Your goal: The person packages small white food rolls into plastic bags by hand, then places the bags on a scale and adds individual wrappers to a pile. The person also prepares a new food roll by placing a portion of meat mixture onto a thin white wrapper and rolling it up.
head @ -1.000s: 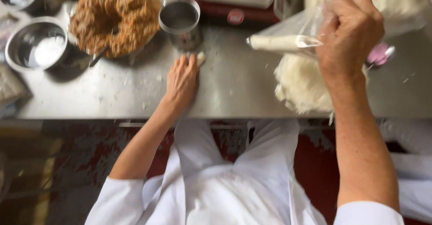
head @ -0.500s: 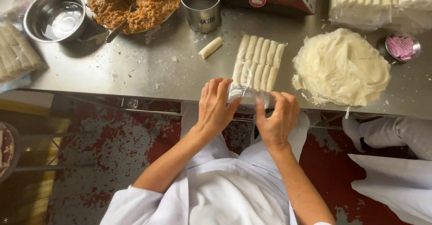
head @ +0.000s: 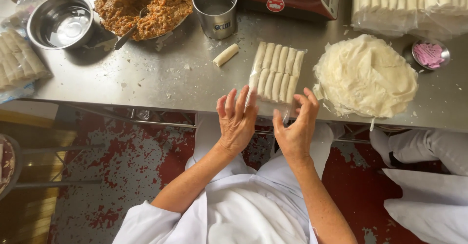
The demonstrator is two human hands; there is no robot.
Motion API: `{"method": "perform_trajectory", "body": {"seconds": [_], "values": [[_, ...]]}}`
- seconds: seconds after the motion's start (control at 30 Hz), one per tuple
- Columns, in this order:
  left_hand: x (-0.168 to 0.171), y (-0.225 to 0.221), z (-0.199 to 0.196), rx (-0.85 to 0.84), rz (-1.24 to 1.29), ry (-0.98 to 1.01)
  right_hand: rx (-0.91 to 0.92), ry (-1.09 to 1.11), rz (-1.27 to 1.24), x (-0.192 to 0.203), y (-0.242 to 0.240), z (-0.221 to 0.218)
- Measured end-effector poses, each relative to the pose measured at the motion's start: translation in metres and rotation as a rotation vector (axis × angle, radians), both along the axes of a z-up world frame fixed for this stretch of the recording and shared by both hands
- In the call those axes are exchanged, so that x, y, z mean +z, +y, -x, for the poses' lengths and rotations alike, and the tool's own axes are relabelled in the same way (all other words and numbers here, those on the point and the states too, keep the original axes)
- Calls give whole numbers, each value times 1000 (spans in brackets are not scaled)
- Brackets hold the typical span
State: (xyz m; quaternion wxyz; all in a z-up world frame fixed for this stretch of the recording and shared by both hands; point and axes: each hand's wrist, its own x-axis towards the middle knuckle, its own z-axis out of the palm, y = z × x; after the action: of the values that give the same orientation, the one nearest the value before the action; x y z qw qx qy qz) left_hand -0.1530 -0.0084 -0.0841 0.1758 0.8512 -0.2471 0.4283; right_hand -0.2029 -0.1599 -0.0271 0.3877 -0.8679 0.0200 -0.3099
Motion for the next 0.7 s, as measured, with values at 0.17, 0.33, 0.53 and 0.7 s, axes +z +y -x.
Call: {"method": "perform_trajectory", "body": {"seconds": [0.17,0.33,0.53,0.7], "values": [[10,-12,4,51,29,136,-29,-13,153,8,10,-33],[19,-10,-5,-105,189,251,105,-52,-54,5,14,-31],[73,-1,-31,-618,398,346,280,12,-1412,-9,3,-34],[119,11,-28,-784,670,507,646,6,-2307,47,34,-37]]}}
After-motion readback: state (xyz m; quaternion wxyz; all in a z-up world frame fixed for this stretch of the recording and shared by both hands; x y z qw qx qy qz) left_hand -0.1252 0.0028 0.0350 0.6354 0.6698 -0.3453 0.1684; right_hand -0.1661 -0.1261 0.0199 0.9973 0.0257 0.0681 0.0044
